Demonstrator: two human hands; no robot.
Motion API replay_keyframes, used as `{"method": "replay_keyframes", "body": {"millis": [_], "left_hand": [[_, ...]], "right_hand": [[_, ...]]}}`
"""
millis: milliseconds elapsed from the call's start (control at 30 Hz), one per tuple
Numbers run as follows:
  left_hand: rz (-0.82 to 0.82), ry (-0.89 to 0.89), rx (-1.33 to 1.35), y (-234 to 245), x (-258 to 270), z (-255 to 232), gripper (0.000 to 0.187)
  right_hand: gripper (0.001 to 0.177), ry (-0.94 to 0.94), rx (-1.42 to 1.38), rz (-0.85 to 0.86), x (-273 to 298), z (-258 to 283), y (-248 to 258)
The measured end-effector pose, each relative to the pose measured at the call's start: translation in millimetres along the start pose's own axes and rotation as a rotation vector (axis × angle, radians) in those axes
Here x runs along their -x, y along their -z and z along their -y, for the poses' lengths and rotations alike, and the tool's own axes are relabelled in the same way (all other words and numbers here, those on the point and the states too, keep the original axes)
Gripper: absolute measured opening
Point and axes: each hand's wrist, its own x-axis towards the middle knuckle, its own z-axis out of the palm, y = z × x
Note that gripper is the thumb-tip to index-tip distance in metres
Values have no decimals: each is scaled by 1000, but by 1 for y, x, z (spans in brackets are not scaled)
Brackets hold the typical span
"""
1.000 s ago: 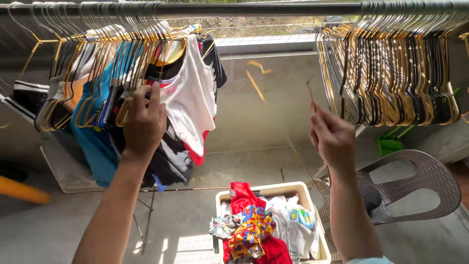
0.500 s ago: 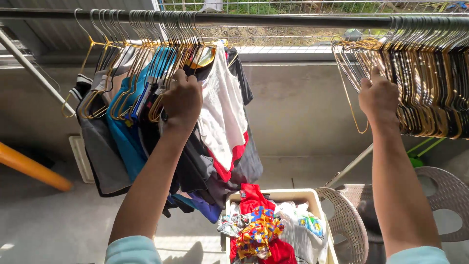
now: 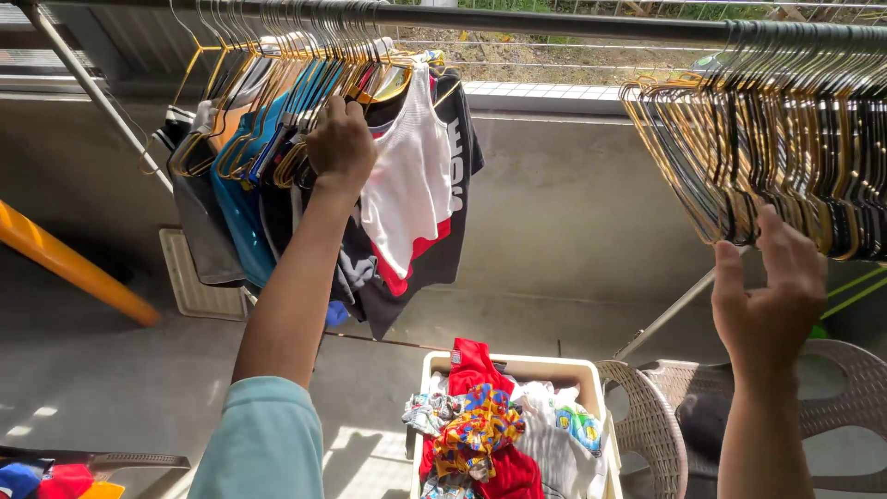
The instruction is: Hanging freshly washed clothes onto hangers and placing them on a drying rack.
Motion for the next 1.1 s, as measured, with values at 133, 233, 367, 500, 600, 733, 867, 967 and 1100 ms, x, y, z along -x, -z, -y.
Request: {"method": "replay_keyframes", "body": {"millis": [133, 233, 367, 500, 600, 733, 867, 967, 1100], "left_hand": [[1, 94, 487, 43, -14, -9, 18], [119, 189, 676, 70, -22, -24, 18], [199, 236, 785, 139, 4, -50, 17], [397, 339, 860, 197, 127, -87, 14], [516, 380, 1020, 218, 243, -117, 10], [764, 591, 1189, 251, 366, -156, 12], [792, 745, 1111, 263, 427, -163, 13], [685, 619, 1178, 256, 417, -157, 11], [686, 555, 1231, 255, 373, -163, 12]], "right_hand": [[34, 92, 46, -83, 44, -36, 17], [27, 16, -121, -79, 61, -57, 20], [22, -93, -457, -131, 104, -69, 6], [24, -303, -862, -170, 185, -49, -39], [25, -681, -1037, -15, 237, -3, -80], [43, -1008, -1247, 243, 282, 38, -126], [44, -1170, -1252, 442, 328, 35, -162], [37, -1191, -1163, 546, 320, 27, -168], [27, -1230, -1255, 540, 318, 13, -168]]}}
